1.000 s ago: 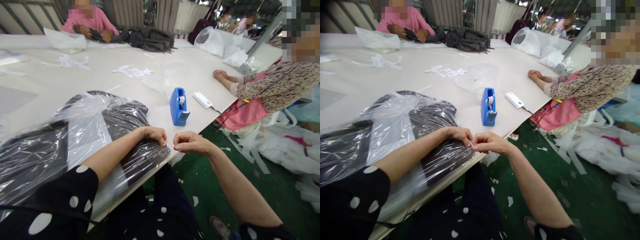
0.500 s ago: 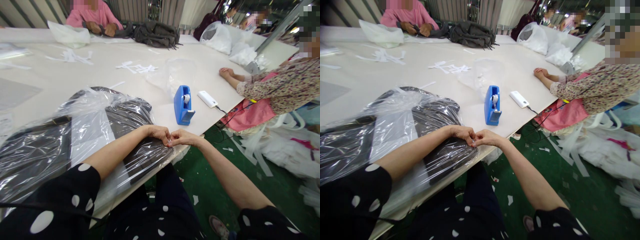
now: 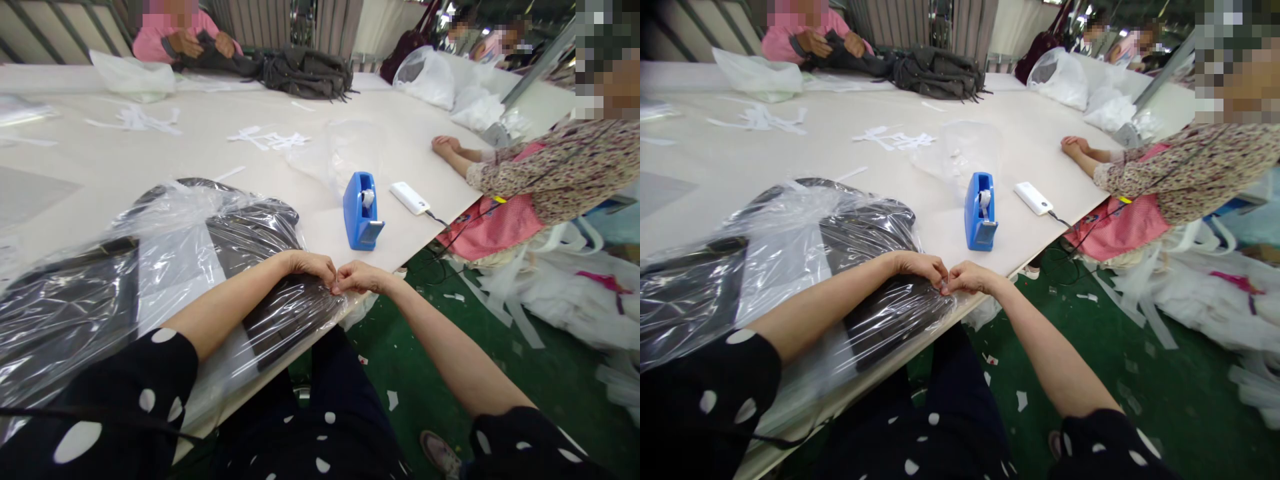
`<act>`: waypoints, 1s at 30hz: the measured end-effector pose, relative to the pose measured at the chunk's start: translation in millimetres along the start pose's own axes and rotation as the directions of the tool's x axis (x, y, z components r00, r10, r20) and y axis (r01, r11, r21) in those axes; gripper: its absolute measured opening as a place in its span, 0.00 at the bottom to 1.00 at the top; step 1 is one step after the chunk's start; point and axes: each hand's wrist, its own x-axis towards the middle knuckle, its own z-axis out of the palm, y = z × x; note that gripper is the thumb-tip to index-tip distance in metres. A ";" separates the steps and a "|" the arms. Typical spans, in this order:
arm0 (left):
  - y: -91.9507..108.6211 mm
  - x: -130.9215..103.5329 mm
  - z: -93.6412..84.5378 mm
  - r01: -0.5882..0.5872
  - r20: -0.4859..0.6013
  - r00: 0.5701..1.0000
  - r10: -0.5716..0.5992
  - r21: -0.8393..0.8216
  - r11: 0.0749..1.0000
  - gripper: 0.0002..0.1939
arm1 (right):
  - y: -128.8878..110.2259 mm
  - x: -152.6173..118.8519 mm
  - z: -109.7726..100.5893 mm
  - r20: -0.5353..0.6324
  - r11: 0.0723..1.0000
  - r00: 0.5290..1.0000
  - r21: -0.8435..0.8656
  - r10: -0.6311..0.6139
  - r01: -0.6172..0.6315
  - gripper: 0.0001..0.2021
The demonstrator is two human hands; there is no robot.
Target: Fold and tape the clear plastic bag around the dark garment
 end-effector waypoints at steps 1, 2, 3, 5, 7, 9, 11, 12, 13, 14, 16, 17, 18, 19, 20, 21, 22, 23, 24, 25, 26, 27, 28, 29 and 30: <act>0.0 0.2 -0.6 -0.004 0.005 1.000 0.004 0.044 0.999 0.16 | 0.2 0.6 -0.2 -0.002 1.000 1.000 0.000 0.004 -0.004 0.18; 0.1 0.3 -1.2 -0.011 0.012 1.000 0.010 0.093 0.996 0.18 | 0.5 0.7 -0.7 -0.004 1.000 1.000 -0.003 0.010 -0.010 0.17; 0.4 0.3 -1.8 -0.018 0.017 1.000 0.016 0.136 0.990 0.19 | 0.8 0.4 -1.7 -0.005 1.000 1.000 -0.008 0.016 -0.017 0.16; 1.4 -0.5 -2.9 -0.017 0.020 1.000 0.013 0.179 0.984 0.19 | 1.9 -1.9 -4.8 0.014 1.000 1.000 -0.003 0.021 -0.020 0.16; 3.5 -3.0 -3.5 0.009 0.024 1.000 -0.013 0.152 0.988 0.18 | 4.0 -6.1 -9.0 0.064 0.997 0.998 0.076 0.001 -0.006 0.16; 7.1 -8.1 -3.8 0.031 0.023 0.999 -0.033 0.089 0.996 0.18 | 6.5 -11.5 -13.0 0.104 0.977 0.993 0.212 -0.051 0.028 0.15; 12.0 -15.8 -4.2 0.040 0.010 0.999 -0.040 0.013 0.999 0.19 | 8.5 -16.8 -15.7 0.107 0.940 0.987 0.333 -0.123 0.081 0.14; 14.6 -20.3 -4.6 0.039 -0.002 0.999 -0.039 -0.021 0.999 0.19 | 9.1 -19.1 -16.5 0.101 0.922 0.981 0.371 -0.164 0.116 0.14; 17.3 -25.0 -5.1 0.037 -0.017 0.999 -0.038 -0.048 0.998 0.19 | 9.3 -21.1 -16.8 0.097 0.903 0.974 0.402 -0.206 0.152 0.14; 19.8 -29.5 -5.8 0.032 -0.032 0.999 -0.034 -0.073 0.997 0.19 | 9.1 -22.6 -16.7 0.091 0.883 0.964 0.431 -0.249 0.187 0.14; 24.1 -37.6 -7.4 0.024 -0.045 0.999 -0.028 -0.101 0.995 0.20 | 8.0 -23.9 -14.7 0.065 0.842 0.945 0.477 -0.321 0.252 0.13; 26.0 -40.8 -8.1 0.019 -0.045 0.999 -0.023 -0.101 0.995 0.20 | 7.3 -23.6 -12.6 0.046 0.828 0.939 0.488 -0.341 0.277 0.13; 27.7 -43.4 -8.5 0.005 -0.046 0.999 -0.009 -0.096 0.995 0.20 | 6.5 -22.7 -9.8 0.023 0.820 0.936 0.491 -0.352 0.296 0.13; 29.3 -45.6 -8.7 -0.019 -0.054 0.998 0.014 -0.091 0.996 0.20 | 5.8 -21.2 -6.2 0.000 0.815 0.935 0.489 -0.355 0.310 0.13; 30.8 -47.2 -8.5 -0.049 -0.069 0.997 0.043 -0.087 0.995 0.21 | 5.4 -19.3 -1.9 -0.020 0.812 0.935 0.489 -0.354 0.318 0.13; 32.2 -48.5 -7.9 -0.078 -0.090 0.993 0.070 -0.086 0.993 0.21 | 5.2 -17.0 2.9 -0.034 0.806 0.936 0.498 -0.351 0.321 0.14; 33.3 -49.4 -7.0 -0.102 -0.112 0.989 0.092 -0.088 0.991 0.22 | 5.5 -14.7 7.9 -0.038 0.795 0.938 0.520 -0.345 0.314 0.14; 34.2 -50.1 -5.8 -0.115 -0.129 0.986 0.103 -0.091 0.989 0.23 | 6.1 -12.4 13.0 -0.032 0.776 0.940 0.555 -0.339 0.298 0.14; 34.9 -50.6 -4.5 -0.115 -0.135 0.986 0.102 -0.094 0.989 0.24 | 7.2 -10.4 17.9 -0.018 0.751 0.943 0.600 -0.333 0.277 0.14; 35.2 -50.9 -3.1 -0.107 -0.133 0.987 0.093 -0.098 0.989 0.25 | 8.7 -8.8 22.5 0.000 0.723 0.945 0.644 -0.327 0.251 0.14; 35.3 -51.3 -1.9 -0.099 -0.126 0.988 0.086 -0.101 0.990 0.25 | 10.4 -7.5 26.9 0.016 0.692 0.947 0.686 -0.322 0.224 0.15; 35.4 -51.8 -0.8 -0.093 -0.120 0.989 0.080 -0.107 0.990 0.24 | 12.1 -6.6 31.0 0.027 0.659 0.947 0.724 -0.320 0.202 0.16; 35.3 -52.5 0.0 -0.090 -0.117 0.990 0.076 -0.114 0.989 0.24 | 13.7 -6.1 35.0 0.032 0.626 0.947 0.758 -0.319 0.185 0.16; 35.4 -53.5 0.5 -0.086 -0.117 0.991 0.072 -0.121 0.989 0.25 | 15.1 -5.6 39.1 0.032 0.593 0.948 0.786 -0.317 0.172 0.17; 35.7 -54.7 0.7 -0.083 -0.119 0.991 0.068 -0.127 0.988 0.25 | 16.2 -5.2 43.2 0.033 0.561 0.948 0.813 -0.316 0.158 0.17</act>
